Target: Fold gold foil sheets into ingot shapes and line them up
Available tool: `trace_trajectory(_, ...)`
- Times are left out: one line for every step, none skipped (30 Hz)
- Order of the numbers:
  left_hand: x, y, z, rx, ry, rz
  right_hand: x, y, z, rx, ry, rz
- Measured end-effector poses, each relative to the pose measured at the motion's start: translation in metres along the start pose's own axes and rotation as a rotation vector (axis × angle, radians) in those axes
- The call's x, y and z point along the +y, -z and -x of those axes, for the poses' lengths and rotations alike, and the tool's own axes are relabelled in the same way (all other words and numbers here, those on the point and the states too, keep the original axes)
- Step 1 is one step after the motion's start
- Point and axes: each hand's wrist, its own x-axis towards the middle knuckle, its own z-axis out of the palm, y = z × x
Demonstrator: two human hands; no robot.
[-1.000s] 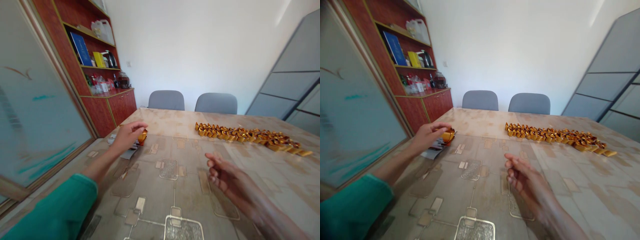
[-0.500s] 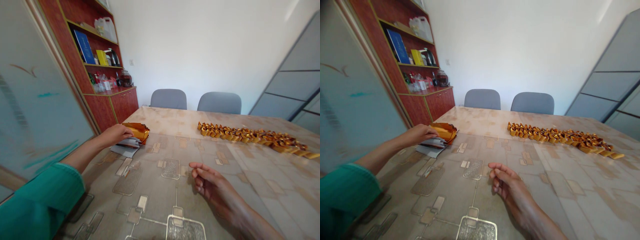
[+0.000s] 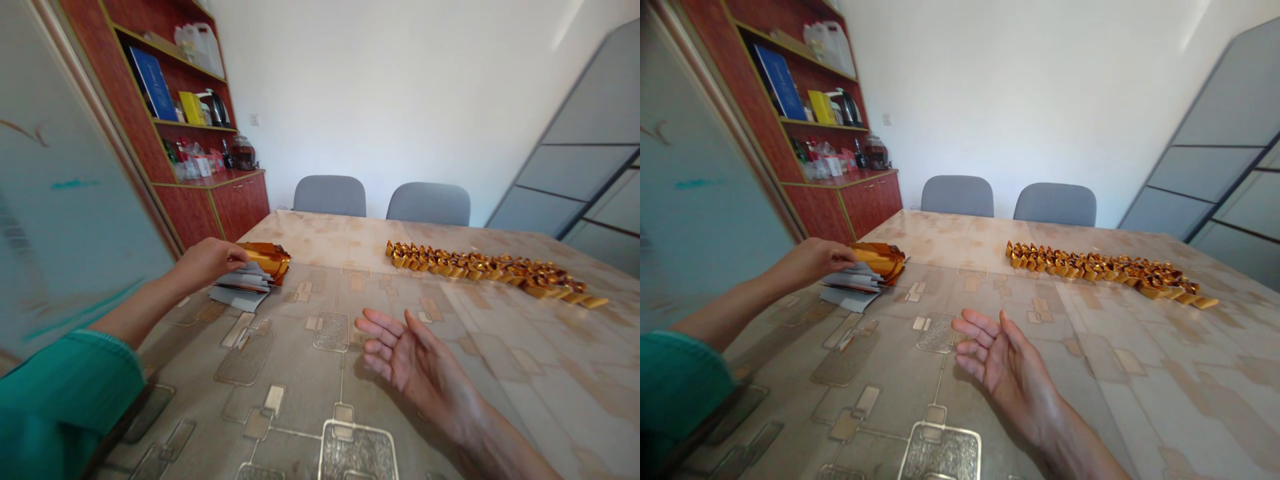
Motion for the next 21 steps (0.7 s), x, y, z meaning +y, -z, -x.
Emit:
trace_trajectory(-0.001,0.002,-0.001,-0.013,-0.033,-0.013,0.000,-0.001,0.000,-0.015,-0.002,0.002)
trace_trajectory(-0.003,0.004,-0.001,-0.016,-0.063,-0.027,0.000,-0.001,0.001,-0.028,-0.005,0.004)
trace_trajectory(-0.005,0.007,-0.002,-0.005,-0.085,-0.042,0.000,-0.001,0.001,-0.037,-0.006,0.006)
trace_trajectory(-0.006,0.010,-0.003,0.029,-0.093,-0.060,0.000,-0.002,0.002,-0.044,-0.007,0.007)
trace_trajectory(-0.006,0.012,-0.004,0.069,-0.096,-0.075,-0.001,-0.002,0.002,-0.048,-0.008,0.006)
trace_trajectory(-0.005,0.015,-0.004,0.108,-0.095,-0.088,-0.001,-0.002,0.003,-0.051,-0.009,0.005)
trace_trajectory(-0.003,0.018,-0.003,0.148,-0.099,-0.095,-0.001,-0.003,0.003,-0.054,-0.009,0.003)
trace_trajectory(0.001,0.020,-0.002,0.192,-0.112,-0.097,-0.001,-0.003,0.003,-0.058,-0.010,0.001)
trace_trajectory(0.008,0.023,0.000,0.236,-0.131,-0.094,-0.001,-0.003,0.004,-0.064,-0.010,0.001)
trace_trajectory(0.018,0.025,0.003,0.303,-0.186,-0.075,-0.001,-0.004,0.004,-0.069,-0.012,0.004)
trace_trajectory(0.030,0.026,0.007,0.380,-0.246,-0.048,-0.002,-0.004,0.004,-0.074,-0.015,0.010)
trace_trajectory(0.045,0.027,0.011,0.439,-0.297,-0.012,-0.002,-0.003,0.005,-0.077,-0.021,0.019)
trace_trajectory(0.061,0.027,0.016,0.487,-0.349,0.049,-0.001,-0.003,0.004,-0.078,-0.032,0.030)
trace_trajectory(0.078,0.025,0.022,0.475,-0.414,0.119,-0.002,-0.002,0.004,-0.076,-0.046,0.041)
trace_trajectory(0.096,0.022,0.027,0.479,-0.490,0.195,-0.002,-0.001,0.004,-0.074,-0.064,0.050)
trace_trajectory(0.112,0.017,0.033,0.442,-0.540,0.284,-0.002,0.000,0.003,-0.073,-0.082,0.056)
trace_trajectory(0.127,0.011,0.038,0.418,-0.602,0.356,-0.003,0.001,0.002,-0.074,-0.095,0.063)
trace_trajectory(0.140,0.004,0.043,0.388,-0.653,0.405,-0.005,0.002,0.002,-0.077,-0.105,0.073)
trace_trajectory(0.150,-0.004,0.048,0.374,-0.678,0.440,-0.007,0.003,0.002,-0.083,-0.106,0.088)
trace_trajectory(0.158,-0.012,0.052,0.367,-0.710,0.476,-0.009,0.004,0.003,-0.086,-0.101,0.106)
trace_trajectory(0.163,-0.019,0.055,0.345,-0.746,0.495,-0.011,0.005,0.004,-0.081,-0.092,0.127)
